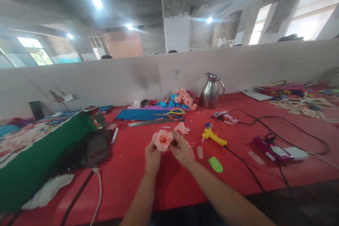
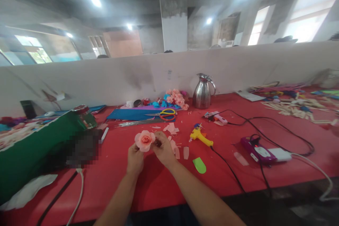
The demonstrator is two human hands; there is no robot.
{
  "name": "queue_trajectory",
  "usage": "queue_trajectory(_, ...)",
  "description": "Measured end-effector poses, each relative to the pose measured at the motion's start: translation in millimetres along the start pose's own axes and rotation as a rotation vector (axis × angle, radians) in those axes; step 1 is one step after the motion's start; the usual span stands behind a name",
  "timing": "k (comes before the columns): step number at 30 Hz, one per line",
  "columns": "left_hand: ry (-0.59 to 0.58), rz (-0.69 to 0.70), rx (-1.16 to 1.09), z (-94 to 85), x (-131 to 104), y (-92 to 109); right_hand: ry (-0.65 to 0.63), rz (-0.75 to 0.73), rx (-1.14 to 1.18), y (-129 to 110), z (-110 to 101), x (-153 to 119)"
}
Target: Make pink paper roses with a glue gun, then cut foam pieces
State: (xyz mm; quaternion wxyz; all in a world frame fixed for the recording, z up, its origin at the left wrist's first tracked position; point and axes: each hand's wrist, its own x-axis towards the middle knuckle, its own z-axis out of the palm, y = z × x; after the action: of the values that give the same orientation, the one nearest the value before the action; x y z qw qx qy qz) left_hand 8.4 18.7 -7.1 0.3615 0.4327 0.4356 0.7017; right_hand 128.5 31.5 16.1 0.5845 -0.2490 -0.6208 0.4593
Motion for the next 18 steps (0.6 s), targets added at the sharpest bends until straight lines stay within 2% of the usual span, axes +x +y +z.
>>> queue_trajectory(5, 0.056, 0.025, 0.051, 0.1, 1.0, 3.9, 0.037, 0.036, -0.024, 2.4, 0.4, 0.1)
queue_trajectory(13, -0.012, 0.049, 0.131, -6.2, 2.6, -0.3, 0.055, 0.025, -0.041, -5.0, 4.4, -0.9)
queue_trajectory(18, 0.003, 0.068, 0.24, -5.0, 3.0, 2.7, 0.097, 0.017, -0.024, -5.5, 7.0, 0.7)
